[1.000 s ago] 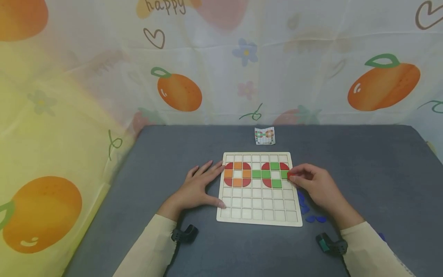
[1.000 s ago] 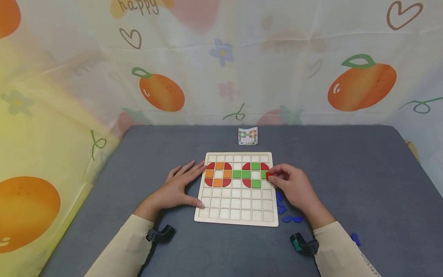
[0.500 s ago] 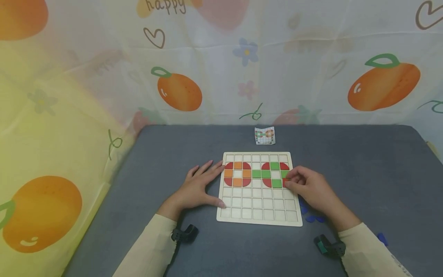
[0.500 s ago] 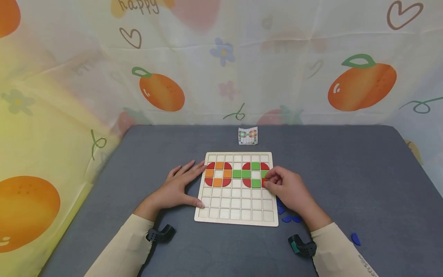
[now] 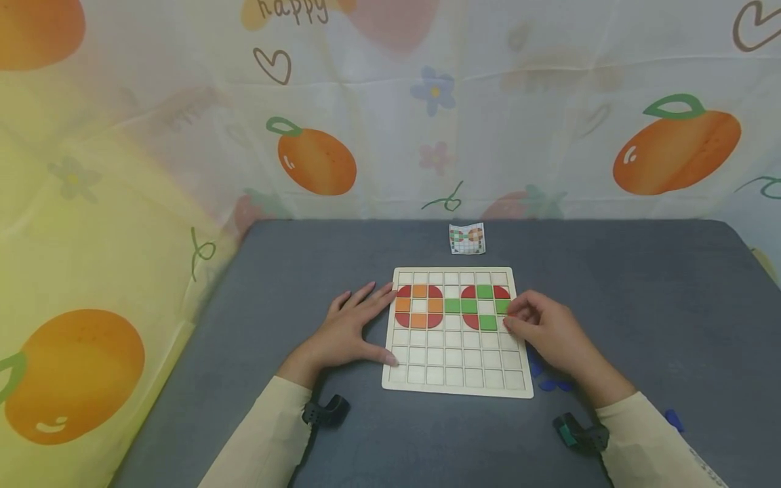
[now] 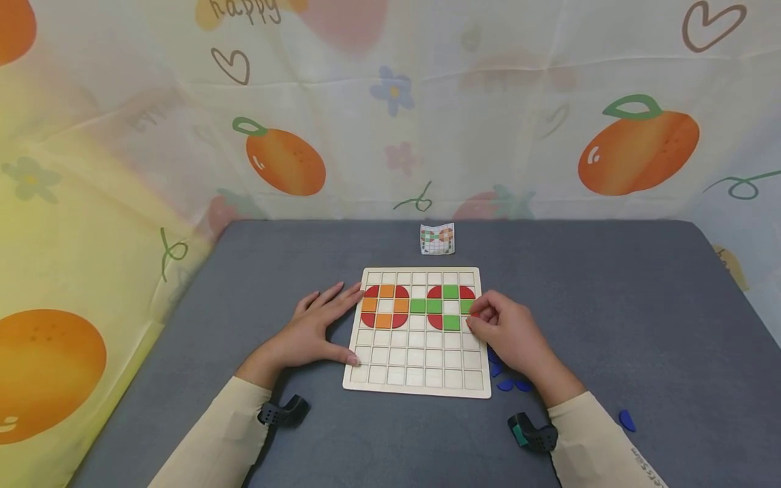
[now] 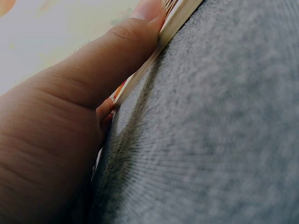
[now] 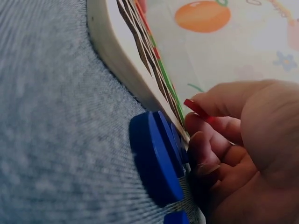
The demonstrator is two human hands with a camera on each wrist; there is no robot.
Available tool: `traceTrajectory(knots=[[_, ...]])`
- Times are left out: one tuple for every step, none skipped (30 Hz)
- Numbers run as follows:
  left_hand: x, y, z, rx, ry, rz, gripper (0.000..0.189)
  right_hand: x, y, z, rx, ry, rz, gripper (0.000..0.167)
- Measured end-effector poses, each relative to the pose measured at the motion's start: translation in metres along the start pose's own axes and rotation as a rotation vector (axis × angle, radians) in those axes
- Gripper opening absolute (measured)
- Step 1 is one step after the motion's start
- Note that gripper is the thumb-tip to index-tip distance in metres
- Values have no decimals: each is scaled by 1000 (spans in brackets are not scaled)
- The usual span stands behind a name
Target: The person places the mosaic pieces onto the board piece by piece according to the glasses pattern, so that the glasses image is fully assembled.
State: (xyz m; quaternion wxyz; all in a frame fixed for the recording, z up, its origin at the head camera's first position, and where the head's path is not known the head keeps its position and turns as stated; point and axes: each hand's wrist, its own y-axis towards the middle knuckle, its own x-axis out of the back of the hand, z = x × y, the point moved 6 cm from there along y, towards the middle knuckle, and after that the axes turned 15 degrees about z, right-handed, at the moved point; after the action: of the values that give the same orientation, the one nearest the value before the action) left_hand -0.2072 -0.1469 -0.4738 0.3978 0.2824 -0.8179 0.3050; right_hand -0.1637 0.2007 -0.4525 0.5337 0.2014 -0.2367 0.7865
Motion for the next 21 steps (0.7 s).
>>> traceTrajectory(knots=[[0, 0, 0, 1, -1, 1, 128, 0, 0, -1, -8, 7, -7, 17], [0, 0, 0, 2, -1, 1, 128, 1, 0, -2, -14, 16, -14, 18], [0, 0, 0, 2, -2, 1, 128, 1, 0, -3, -19, 20, -18, 19], [0, 0, 0, 3, -2, 2, 128, 1, 0, -3, -23, 18, -20, 20], [0, 0, 0, 3, -3, 2, 128, 1, 0, -3, -23, 13, -20, 21], [0, 0, 0, 4, -4, 2, 129, 1, 1, -3, -23, 6, -20, 21], [0, 0, -1, 5, -4, 2, 129, 1, 1, -3, -25, -1, -19, 22], [0, 0, -1, 6, -5, 2, 129, 1, 1, -2, -26, -9, -19, 22], [1, 0, -1, 8, -4, 3, 128, 1, 1, -2, -28, -17, -19, 22], [1, 0, -1, 8, -5, 3, 128, 0, 1, -2, -29, -23, -21, 22], [1, 0, -1, 9, -6, 3, 128, 0, 1, -2, -32, -27, -23, 22], [0, 0, -1, 10, -7, 4, 128, 0, 1, -2, -37, -31, -25, 21], [0, 0, -1, 10, -8, 4, 128, 0, 2, -3, -40, -34, -28, 20], [0, 0, -1, 10, -7, 4, 128, 1, 2, -2, -41, -35, -31, 19], [0, 0, -1, 9, -8, 4, 128, 1, 1, -2, -40, -33, -33, 18], [0, 0, -1, 9, -9, 4, 128, 1, 1, -2, -37, -31, -33, 18], [0, 1, 0, 8, -9, 5, 128, 1, 1, -2, -33, -30, -31, 17], [0, 1, 0, 8, -9, 5, 128, 2, 1, -2, -27, -29, -28, 16], [0, 1, 0, 8, -9, 5, 128, 2, 1, -2, -21, -28, -23, 16], [0, 1, 0, 9, -8, 7, 128, 2, 1, -2, -14, -26, -16, 16], [-1, 1, 0, 10, -6, 8, 129, 2, 0, -2, -9, -25, -8, 16]])
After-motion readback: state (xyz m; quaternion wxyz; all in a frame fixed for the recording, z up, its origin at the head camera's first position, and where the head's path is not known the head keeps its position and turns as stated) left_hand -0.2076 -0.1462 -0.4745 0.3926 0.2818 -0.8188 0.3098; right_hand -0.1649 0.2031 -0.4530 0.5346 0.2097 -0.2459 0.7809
